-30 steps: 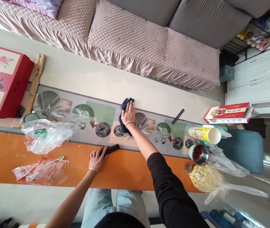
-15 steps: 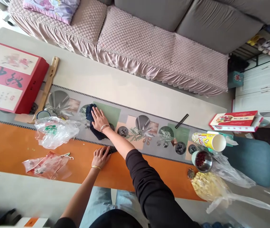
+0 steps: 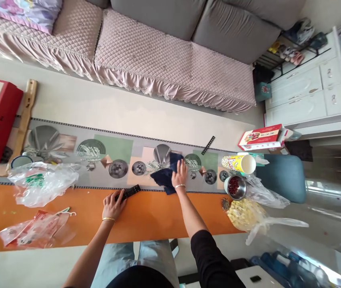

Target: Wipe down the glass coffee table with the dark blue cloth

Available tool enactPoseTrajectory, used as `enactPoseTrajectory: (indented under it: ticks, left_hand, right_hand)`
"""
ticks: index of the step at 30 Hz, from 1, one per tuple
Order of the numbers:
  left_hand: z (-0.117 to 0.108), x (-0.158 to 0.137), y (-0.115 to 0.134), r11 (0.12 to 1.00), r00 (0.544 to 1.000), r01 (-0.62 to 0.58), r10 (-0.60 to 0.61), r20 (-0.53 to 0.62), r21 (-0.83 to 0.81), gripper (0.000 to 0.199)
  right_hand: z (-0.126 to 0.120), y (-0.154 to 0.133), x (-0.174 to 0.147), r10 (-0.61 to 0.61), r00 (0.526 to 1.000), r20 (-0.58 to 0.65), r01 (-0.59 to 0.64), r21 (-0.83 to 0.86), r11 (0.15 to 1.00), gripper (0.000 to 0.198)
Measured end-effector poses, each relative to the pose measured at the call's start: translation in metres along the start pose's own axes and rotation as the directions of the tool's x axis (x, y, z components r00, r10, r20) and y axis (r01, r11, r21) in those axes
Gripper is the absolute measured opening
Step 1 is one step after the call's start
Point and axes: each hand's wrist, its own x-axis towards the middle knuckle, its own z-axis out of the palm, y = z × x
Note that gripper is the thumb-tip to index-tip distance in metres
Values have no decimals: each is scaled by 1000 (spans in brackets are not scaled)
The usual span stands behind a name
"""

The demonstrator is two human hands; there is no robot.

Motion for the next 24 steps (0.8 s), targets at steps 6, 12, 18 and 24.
enactPoseTrajectory:
  ticks: [6, 12, 18, 24]
  left_hand:
    - [-2, 1, 1, 999, 1000, -6, 7, -21, 49, 56]
    - [0, -1, -1, 999, 1000, -3, 3, -15, 38, 57]
    - [0, -2, -1, 997, 1000, -17, 19, -18, 80, 60]
    - [4, -5, -4, 999, 1000, 12, -12, 8, 53, 57]
  right_hand:
    - [15, 95, -89, 424, 900, -96, -423, 39, 905, 70]
    - [19, 111, -20, 768, 591, -246, -725, 256, 640, 70]
    - [15, 113, 65, 745, 619, -249, -702, 249, 667, 67]
    - [9, 23, 63, 416, 901, -119, -395, 169, 903, 69]
